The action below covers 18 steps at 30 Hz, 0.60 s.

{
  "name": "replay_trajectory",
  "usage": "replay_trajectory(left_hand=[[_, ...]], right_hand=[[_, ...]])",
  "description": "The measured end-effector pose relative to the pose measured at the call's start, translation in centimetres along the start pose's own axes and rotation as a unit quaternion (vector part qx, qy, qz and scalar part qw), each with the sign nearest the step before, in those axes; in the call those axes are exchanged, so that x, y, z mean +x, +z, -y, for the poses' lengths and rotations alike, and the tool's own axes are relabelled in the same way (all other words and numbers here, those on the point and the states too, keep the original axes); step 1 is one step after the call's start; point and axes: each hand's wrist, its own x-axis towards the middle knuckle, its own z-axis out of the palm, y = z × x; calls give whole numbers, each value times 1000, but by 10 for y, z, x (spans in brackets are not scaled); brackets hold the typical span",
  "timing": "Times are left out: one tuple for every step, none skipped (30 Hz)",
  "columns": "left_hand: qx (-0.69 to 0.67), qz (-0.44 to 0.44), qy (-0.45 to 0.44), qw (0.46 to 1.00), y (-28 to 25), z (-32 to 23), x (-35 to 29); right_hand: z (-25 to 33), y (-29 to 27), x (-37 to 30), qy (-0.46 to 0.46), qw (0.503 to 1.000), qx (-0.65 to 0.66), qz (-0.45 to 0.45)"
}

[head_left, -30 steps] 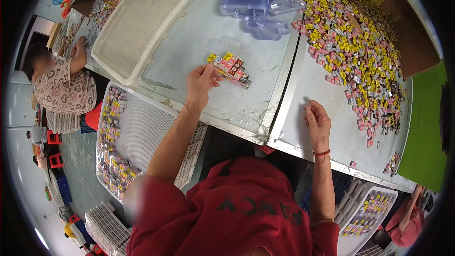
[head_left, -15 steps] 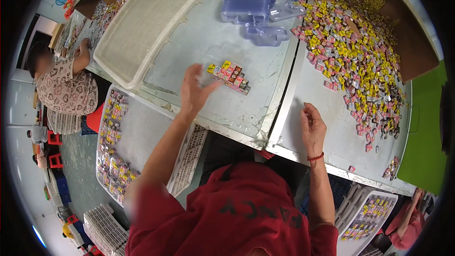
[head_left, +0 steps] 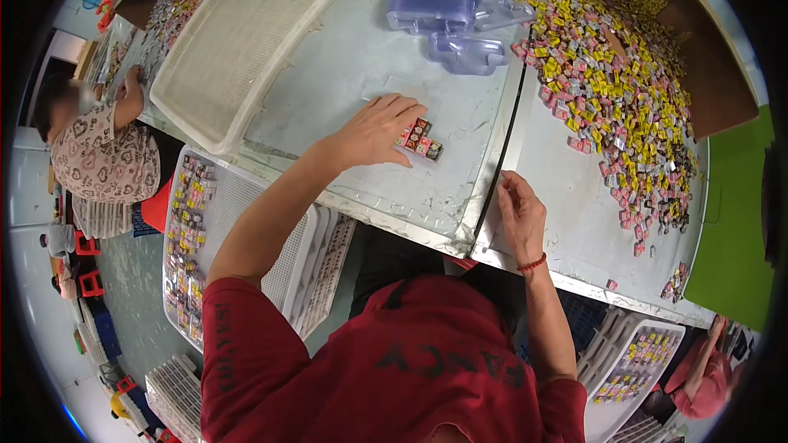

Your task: Sorting and aligning small rectangular toy pieces on a workbench for packaging.

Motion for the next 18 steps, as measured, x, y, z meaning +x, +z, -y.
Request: replay_trajectory(left_hand=[[-1,0,1,1000,2,0,-1],[-2,-11,9,1000,4,0,-1],[0,-22,16,1000,6,0,-1],[2,-22,18,1000,7,0,-1],[1,-36,17,999,7,-1,-1],[2,-50,18,999,7,0,0],[7,-51,24,998,6,2,0],[13,-46,22,999,5,3,-1],[18,-40,20,999,3,1,-1],[21,-40,26,999,0,-1,0],[14,-26,19,999,-2,-2,1],[8,-11,11,1000,-6,-5,3],[12,-10,15,1000,-9,-8,7],[7,-68,28,997,-11,-11,11],[2,-126,40,991,-13,-13,14],[5,-125,43,991,-13,-15,24],[30,-161,46,985,-12,-15,41],[54,-196,51,978,-10,-16,61]], right_hand=[[0,0,0,1,1000,-6,-5],[0,0,1,1,1000,-7,-6],[0,0,1,-6,1000,-14,-6],[-1,0,1,-14,1000,-22,-7],[0,-1,0,-15,1000,-21,-11],[1,0,0,-12,1000,-17,-9],[2,0,0,-9,1000,-12,-8],[1,2,0,-16,1000,-12,-18],[6,0,-1,-7,1000,-2,-5],[7,-2,-1,-6,1000,6,-3],[7,-3,-1,-5,1000,13,-2],[7,-5,-2,-5,1000,15,-7],[7,-7,-3,0,999,32,-10],[6,-9,-5,5,999,49,-12],[5,-11,-6,4,999,51,-16],[3,-12,-8,11,998,66,-15],[0,-14,-10,19,996,81,-15],[-1,-16,-11,30,996,87,-17]])
